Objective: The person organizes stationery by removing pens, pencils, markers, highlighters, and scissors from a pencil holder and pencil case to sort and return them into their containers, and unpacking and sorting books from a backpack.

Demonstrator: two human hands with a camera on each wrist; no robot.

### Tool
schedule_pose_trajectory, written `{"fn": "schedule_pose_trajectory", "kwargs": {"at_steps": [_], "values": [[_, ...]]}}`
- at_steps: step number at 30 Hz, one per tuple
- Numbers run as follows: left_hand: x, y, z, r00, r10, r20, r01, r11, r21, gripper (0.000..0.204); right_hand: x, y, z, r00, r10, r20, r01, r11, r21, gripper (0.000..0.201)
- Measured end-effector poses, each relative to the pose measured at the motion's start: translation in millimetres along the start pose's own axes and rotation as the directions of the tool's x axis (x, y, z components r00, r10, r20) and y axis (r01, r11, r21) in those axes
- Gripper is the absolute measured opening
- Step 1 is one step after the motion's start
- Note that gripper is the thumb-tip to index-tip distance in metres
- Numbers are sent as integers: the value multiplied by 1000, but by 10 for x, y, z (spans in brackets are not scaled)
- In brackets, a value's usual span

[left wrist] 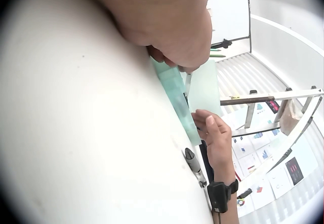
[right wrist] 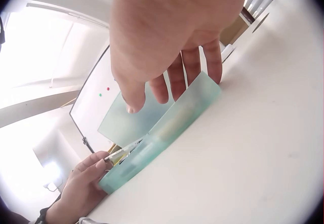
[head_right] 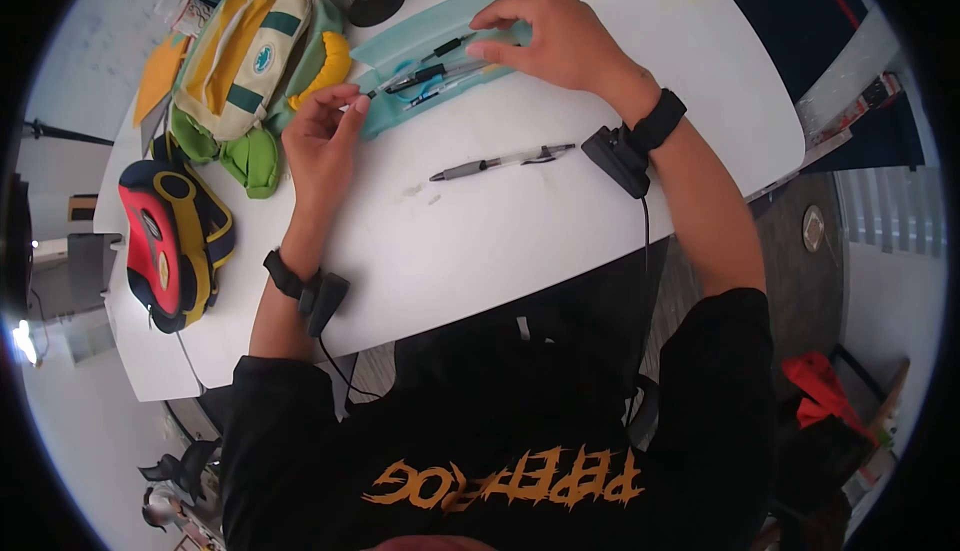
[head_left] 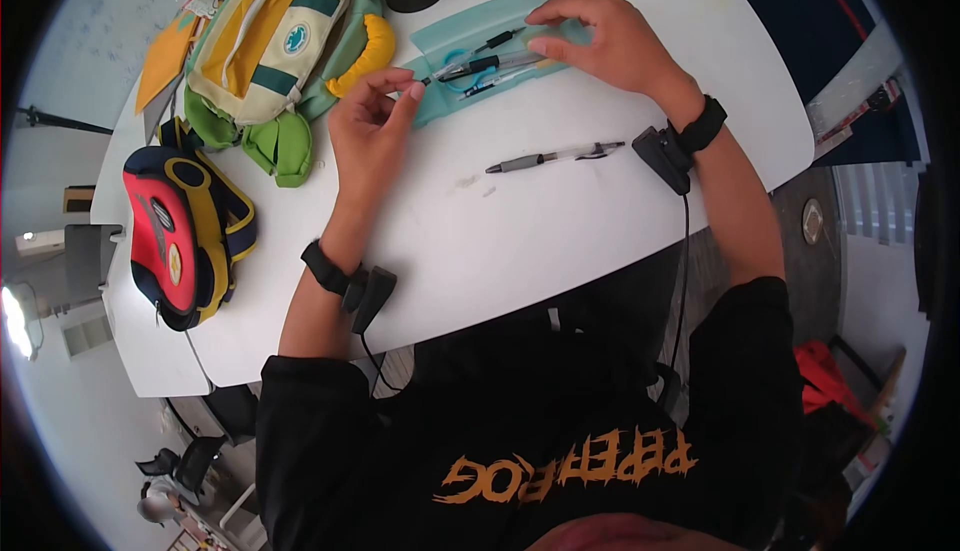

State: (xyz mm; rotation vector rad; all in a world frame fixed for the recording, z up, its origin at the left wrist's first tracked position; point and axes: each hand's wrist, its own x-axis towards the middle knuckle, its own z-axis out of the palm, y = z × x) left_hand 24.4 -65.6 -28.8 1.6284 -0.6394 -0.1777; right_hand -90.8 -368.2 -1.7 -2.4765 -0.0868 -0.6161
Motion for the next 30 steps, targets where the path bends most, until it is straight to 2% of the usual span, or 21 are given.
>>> {"fn": "schedule_pose_trajectory", "kwargs": {"at_steps": [4,6,7,9,11,16,18,19,21,22,24,25,27,30], "values": [[-9,26,-54,996,-73,42,69,994,90,16,-30,-25,39,999,-34,21,35,999,-30,36],[-15,37,-13,994,81,69,-89,989,117,18,6,-12,-3,999,-44,5,44,998,-36,35],[0,38,-4,994,81,69,-88,989,115,18,6,-9,-9,999,-44,7,45,998,-51,35],[-40,111,-6,977,171,129,-196,957,216,24,-49,-19,47,999,-36,24,37,998,-52,34],[-72,123,-2,979,153,137,-184,951,250,26,-18,-15,32,1000,-1,13,2,999,-37,35],[-84,219,36,977,131,169,-185,915,358,32,-20,31,41,999,-47,-5,47,996,-80,34],[-69,253,32,956,246,161,-290,880,377,27,-32,18,64,999,-43,7,43,996,-72,33],[-58,248,13,953,255,162,-299,877,376,27,-27,12,61,999,-52,-12,51,997,-56,32],[-81,230,-14,905,348,244,-411,866,286,22,4,18,18,997,-62,-38,60,997,-48,30],[-86,215,-18,905,349,244,-411,866,284,22,4,17,12,999,-38,-30,37,999,-28,29],[-146,287,-25,823,332,461,-479,842,249,20,-42,-5,52,1000,-4,-10,4,1000,6,27],[-178,286,-33,825,324,462,-473,845,251,20,-42,-20,52,1000,16,-21,-16,1000,17,26],[-129,308,-18,757,386,527,-588,754,291,27,13,-19,11,999,26,-45,-26,1000,15,25],[-132,333,10,717,449,534,-656,693,299,28,1,2,39,998,43,-51,-40,998,51,24]]}}
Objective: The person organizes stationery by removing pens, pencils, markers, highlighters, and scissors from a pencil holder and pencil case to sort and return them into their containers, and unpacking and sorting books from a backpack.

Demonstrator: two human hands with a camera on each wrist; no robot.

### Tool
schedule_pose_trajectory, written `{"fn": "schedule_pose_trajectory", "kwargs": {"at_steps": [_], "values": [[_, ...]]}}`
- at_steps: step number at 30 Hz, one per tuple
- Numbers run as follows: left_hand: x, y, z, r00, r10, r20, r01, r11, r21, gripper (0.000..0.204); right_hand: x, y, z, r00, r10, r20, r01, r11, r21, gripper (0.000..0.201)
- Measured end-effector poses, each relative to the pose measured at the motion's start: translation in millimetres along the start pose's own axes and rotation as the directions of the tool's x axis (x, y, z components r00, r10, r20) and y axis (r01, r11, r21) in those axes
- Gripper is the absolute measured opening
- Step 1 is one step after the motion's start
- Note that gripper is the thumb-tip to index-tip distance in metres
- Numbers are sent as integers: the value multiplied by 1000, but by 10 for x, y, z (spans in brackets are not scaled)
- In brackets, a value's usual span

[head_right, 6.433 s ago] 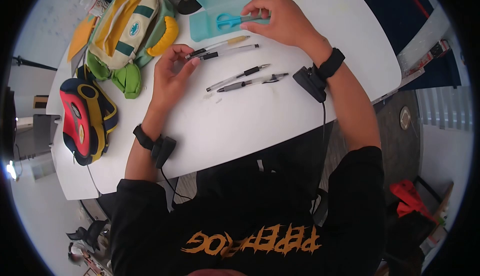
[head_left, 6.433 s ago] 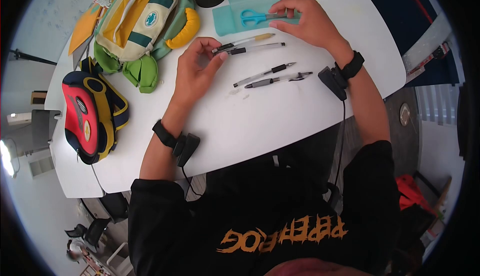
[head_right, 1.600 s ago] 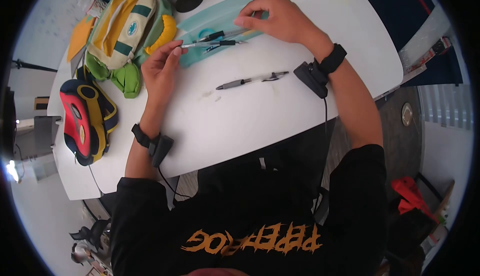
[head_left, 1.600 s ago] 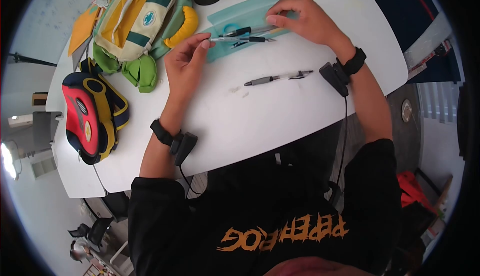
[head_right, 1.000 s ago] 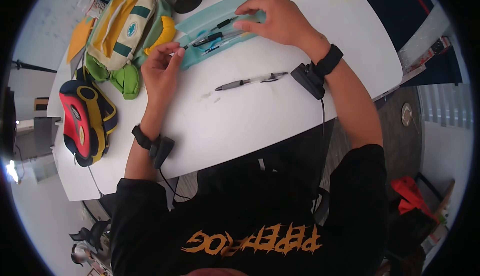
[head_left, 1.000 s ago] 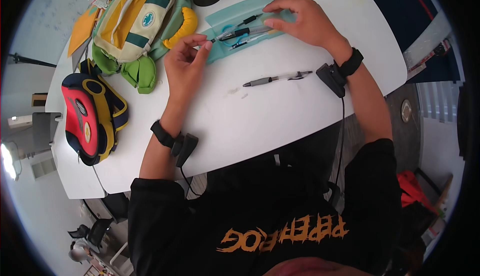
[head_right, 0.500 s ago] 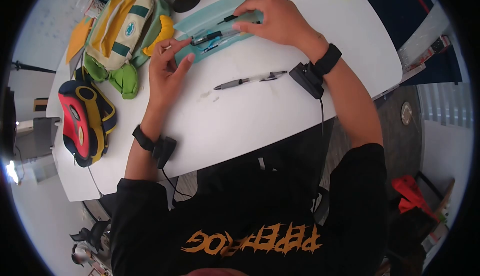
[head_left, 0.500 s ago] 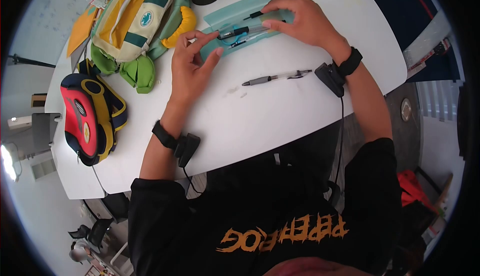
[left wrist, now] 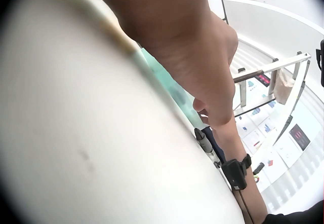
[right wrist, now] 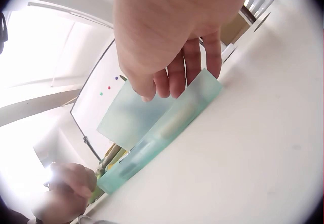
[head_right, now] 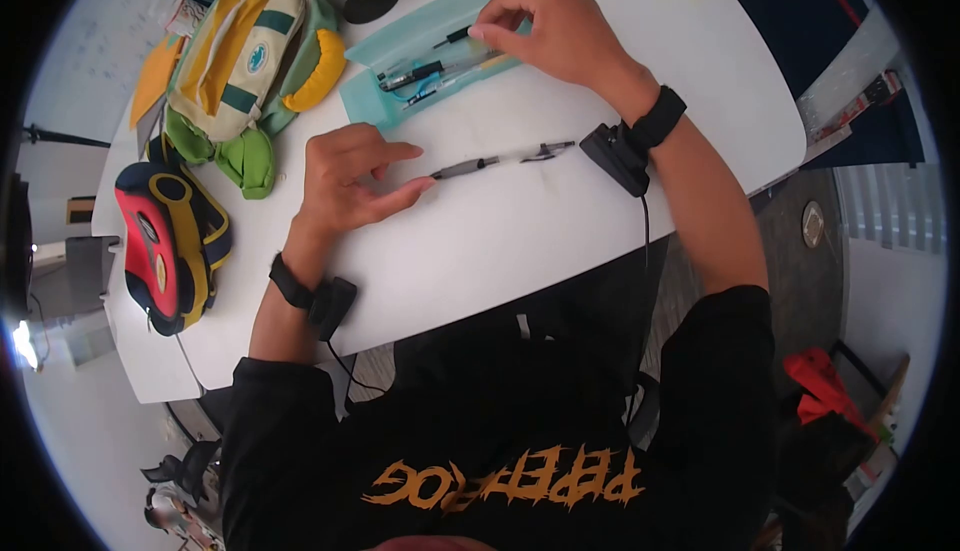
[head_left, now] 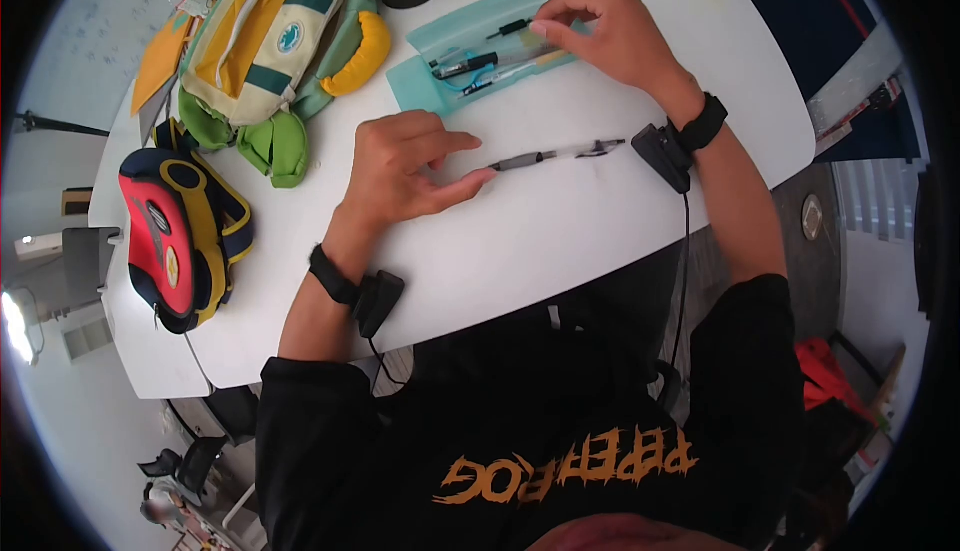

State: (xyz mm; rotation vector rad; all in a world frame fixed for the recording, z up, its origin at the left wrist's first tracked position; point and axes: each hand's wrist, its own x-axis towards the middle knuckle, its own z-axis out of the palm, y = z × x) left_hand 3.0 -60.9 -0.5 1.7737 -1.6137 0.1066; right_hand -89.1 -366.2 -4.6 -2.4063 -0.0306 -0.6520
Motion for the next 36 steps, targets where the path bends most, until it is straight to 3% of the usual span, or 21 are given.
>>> {"fn": "schedule_pose_trajectory", "kwargs": {"at_steps": [3,10,16,18,19,21,24,27,30,32,34,36], "values": [[2,34,8,999,10,43,-10,1000,10,30,-4,17,2,997,-63,-40,63,998,-23,23],[-39,34,67,995,-10,103,12,1000,-18,20,-16,-68,-36,999,36,-32,-37,999,-36,27],[-62,39,97,986,-142,-88,142,990,0,16,8,47,-22,997,58,-50,-58,998,10,30],[-40,-11,114,934,-259,-244,255,966,-49,14,13,41,-29,996,50,-68,-47,998,42,31],[-36,-44,120,936,-249,-248,245,968,-47,14,14,42,-27,996,62,-66,-59,997,51,31],[-47,-108,144,813,-481,-329,434,876,-209,15,57,71,-58,995,69,-71,-65,996,54,31],[-60,-191,138,764,-571,-299,546,820,-171,18,-4,90,-1,996,67,-52,-64,997,49,31],[-61,-224,151,775,-564,-287,523,826,-211,18,41,41,-59,996,72,-51,-70,997,39,30],[-72,-253,146,816,-503,-284,477,864,-160,21,29,-32,-80,995,84,47,-86,995,43,26],[-79,-197,164,807,-521,-279,484,853,-192,21,13,-111,-141,977,-110,183,106,994,30,16],[-29,-187,138,808,-513,-290,466,857,-218,22,-16,-107,-71,976,-117,185,118,993,5,18],[-28,-182,140,769,-588,-249,534,806,-255,23,12,-95,-85,975,-127,184,134,991,-26,20]]}}
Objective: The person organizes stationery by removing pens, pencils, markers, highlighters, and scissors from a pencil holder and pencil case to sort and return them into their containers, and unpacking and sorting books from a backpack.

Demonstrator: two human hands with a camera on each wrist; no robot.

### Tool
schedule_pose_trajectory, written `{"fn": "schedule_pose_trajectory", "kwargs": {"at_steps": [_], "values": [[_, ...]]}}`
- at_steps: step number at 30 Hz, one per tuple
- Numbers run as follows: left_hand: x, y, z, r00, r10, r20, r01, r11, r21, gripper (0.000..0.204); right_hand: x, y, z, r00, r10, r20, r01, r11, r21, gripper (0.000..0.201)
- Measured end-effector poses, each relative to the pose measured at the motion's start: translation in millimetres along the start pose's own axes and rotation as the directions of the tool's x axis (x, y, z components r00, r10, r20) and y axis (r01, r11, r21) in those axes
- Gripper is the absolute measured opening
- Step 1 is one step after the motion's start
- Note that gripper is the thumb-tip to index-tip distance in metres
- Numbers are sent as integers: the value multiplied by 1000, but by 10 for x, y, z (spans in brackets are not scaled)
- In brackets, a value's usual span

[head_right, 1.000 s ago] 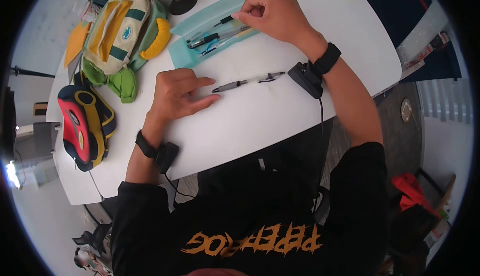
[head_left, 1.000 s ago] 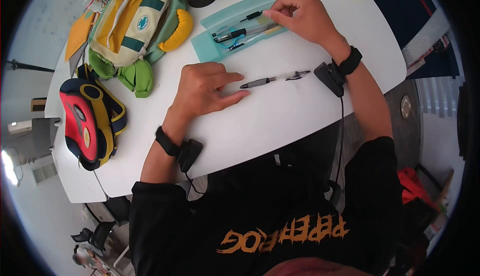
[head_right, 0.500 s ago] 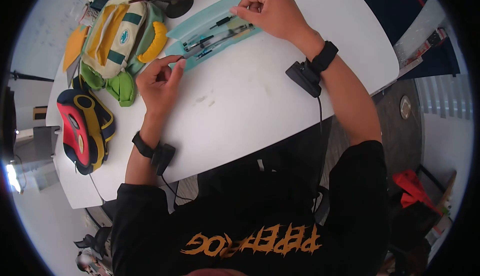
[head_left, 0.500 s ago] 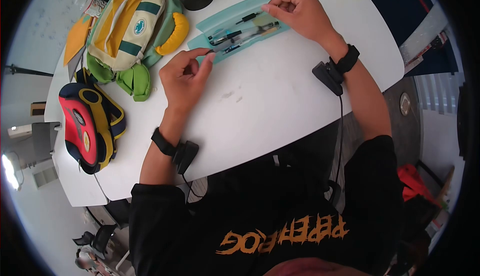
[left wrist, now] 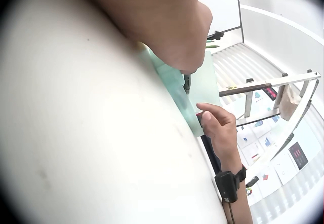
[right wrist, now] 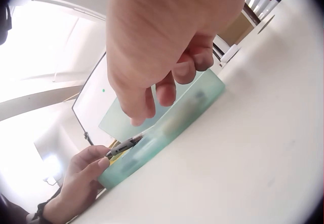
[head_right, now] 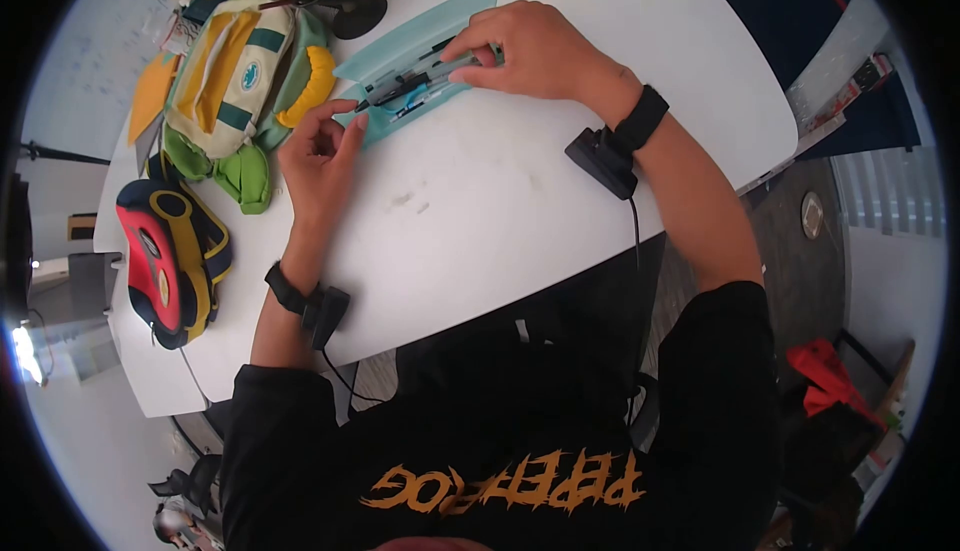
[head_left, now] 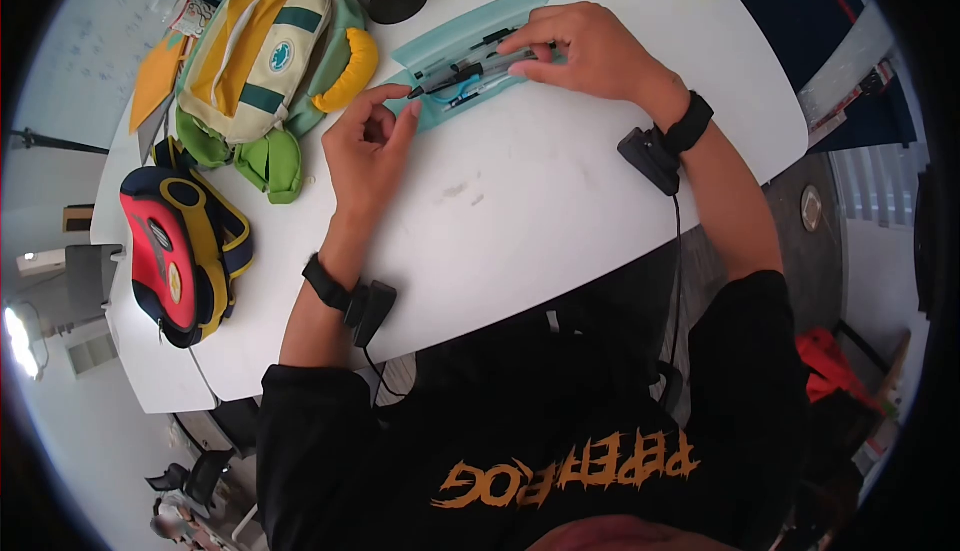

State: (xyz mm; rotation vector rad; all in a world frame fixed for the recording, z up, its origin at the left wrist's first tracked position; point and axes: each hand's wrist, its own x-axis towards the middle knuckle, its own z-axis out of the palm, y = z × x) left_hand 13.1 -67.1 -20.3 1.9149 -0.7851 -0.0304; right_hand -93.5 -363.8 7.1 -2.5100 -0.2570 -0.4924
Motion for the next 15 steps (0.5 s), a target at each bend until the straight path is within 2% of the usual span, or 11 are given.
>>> {"fn": "schedule_pose_trajectory", "kwargs": {"at_steps": [2,5,10,12,15], "values": [[12,35,7,1000,10,-9,-10,1000,11,22,-30,4,34,999,-38,20,41,983,-176,28],[-29,44,1,1000,27,-7,-27,1000,15,21,-41,-6,58,999,0,35,6,981,-196,34],[-15,-23,13,999,41,-7,-41,999,8,24,-33,-70,64,1000,-12,0,11,966,-257,33],[16,24,-11,981,190,45,-194,975,105,28,-44,-77,88,1000,-10,-22,4,963,-271,33],[15,61,-5,977,199,76,-210,957,202,33,-12,-8,74,996,-35,-80,8,948,-319,34]]}}
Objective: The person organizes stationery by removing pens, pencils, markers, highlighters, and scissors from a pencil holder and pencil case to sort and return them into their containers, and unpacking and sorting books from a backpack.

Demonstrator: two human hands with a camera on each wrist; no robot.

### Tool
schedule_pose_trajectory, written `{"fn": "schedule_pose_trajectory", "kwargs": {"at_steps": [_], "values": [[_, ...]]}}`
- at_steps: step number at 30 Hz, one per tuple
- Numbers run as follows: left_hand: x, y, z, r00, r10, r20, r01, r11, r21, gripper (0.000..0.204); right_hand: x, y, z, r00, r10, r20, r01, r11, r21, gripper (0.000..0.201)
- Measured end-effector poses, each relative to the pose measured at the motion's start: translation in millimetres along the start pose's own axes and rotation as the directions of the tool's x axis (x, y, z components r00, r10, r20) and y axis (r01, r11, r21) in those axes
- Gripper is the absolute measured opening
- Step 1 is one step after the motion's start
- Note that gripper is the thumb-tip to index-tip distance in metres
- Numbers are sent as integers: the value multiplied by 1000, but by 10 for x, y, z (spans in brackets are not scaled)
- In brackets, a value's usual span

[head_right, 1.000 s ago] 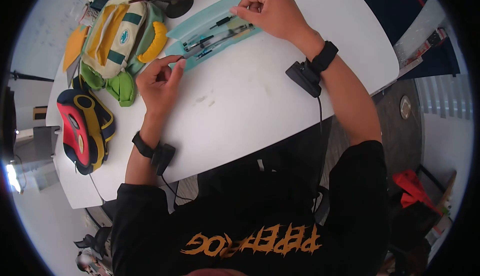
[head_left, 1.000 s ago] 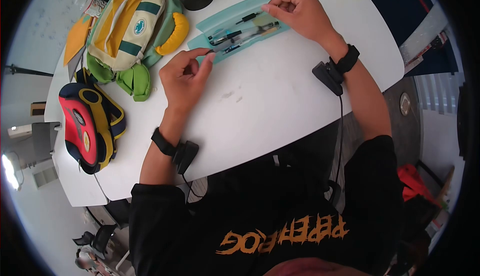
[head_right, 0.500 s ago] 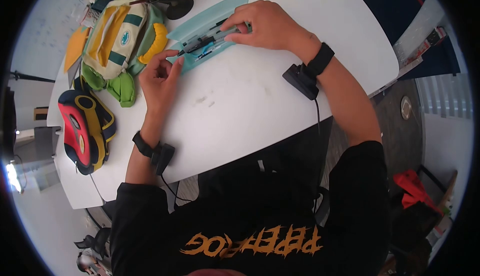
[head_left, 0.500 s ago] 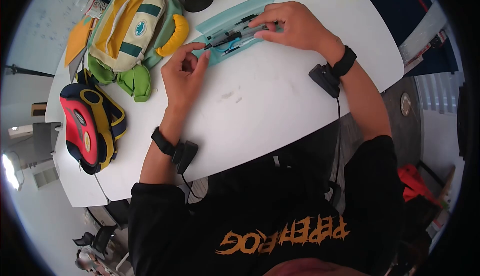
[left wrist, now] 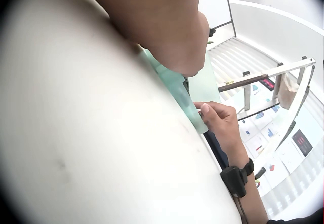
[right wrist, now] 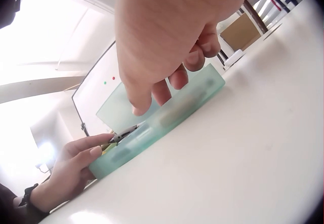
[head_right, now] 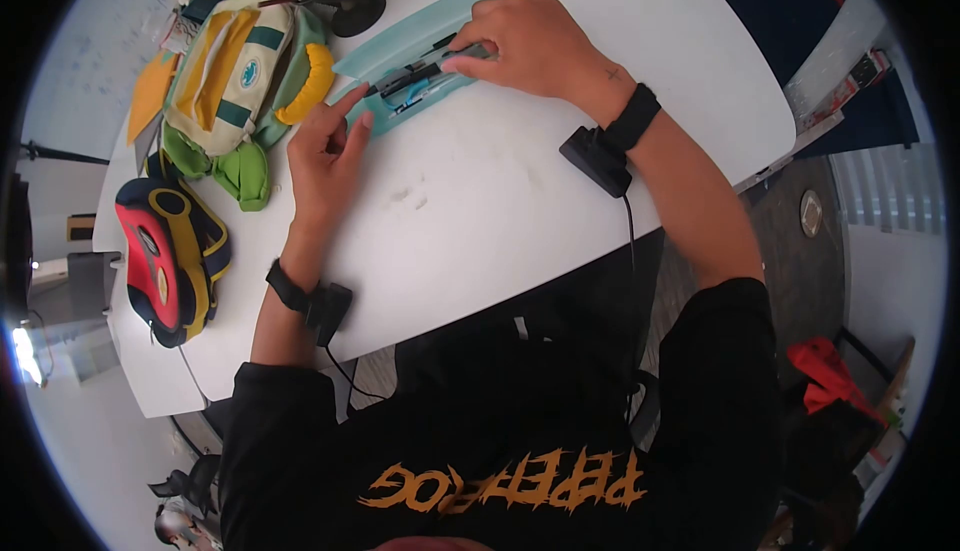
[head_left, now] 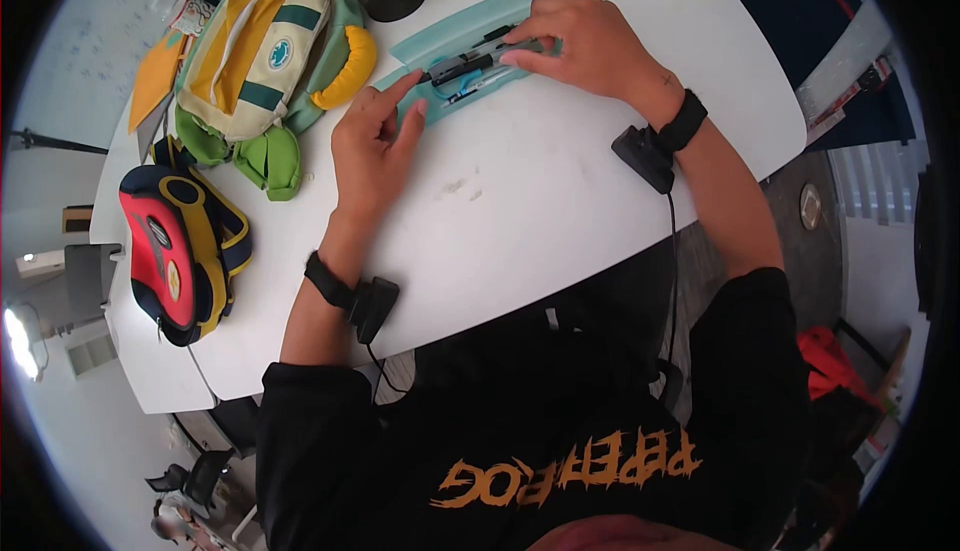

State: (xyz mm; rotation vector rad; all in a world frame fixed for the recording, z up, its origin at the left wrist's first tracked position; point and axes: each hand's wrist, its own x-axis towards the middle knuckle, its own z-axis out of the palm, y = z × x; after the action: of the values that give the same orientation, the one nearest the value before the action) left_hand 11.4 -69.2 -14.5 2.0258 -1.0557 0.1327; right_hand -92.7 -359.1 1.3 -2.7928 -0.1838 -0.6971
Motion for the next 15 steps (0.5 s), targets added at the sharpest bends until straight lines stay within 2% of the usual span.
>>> {"fn": "schedule_pose_trajectory", "kwargs": {"at_steps": [2,4,6,9,11,12,14,15], "values": [[24,34,-19,1000,17,5,-17,999,32,34,-16,-1,29,999,-8,-44,8,1000,4,34],[-32,76,-23,999,28,21,-29,997,67,35,-39,-15,7,1000,7,-12,-6,1000,8,30],[1,127,-8,998,-57,-11,56,997,-60,37,-1,5,-37,1000,15,-1,-15,1000,-11,26],[8,41,-23,999,25,30,-26,999,39,36,10,5,-46,997,23,-73,-19,998,56,24],[-14,45,-38,999,18,47,-21,998,52,34,12,-24,-115,971,198,-134,-166,962,218,24],[4,60,-54,998,29,59,-32,997,64,32,15,-72,-162,971,198,-132,-166,961,222,24],[1,17,-24,999,4,36,-5,1000,18,32,36,-177,-284,903,363,-231,-246,876,416,39],[1,-3,-5,999,-29,19,29,999,-32,31,78,-211,-284,888,281,-364,-131,913,385,35]]}}
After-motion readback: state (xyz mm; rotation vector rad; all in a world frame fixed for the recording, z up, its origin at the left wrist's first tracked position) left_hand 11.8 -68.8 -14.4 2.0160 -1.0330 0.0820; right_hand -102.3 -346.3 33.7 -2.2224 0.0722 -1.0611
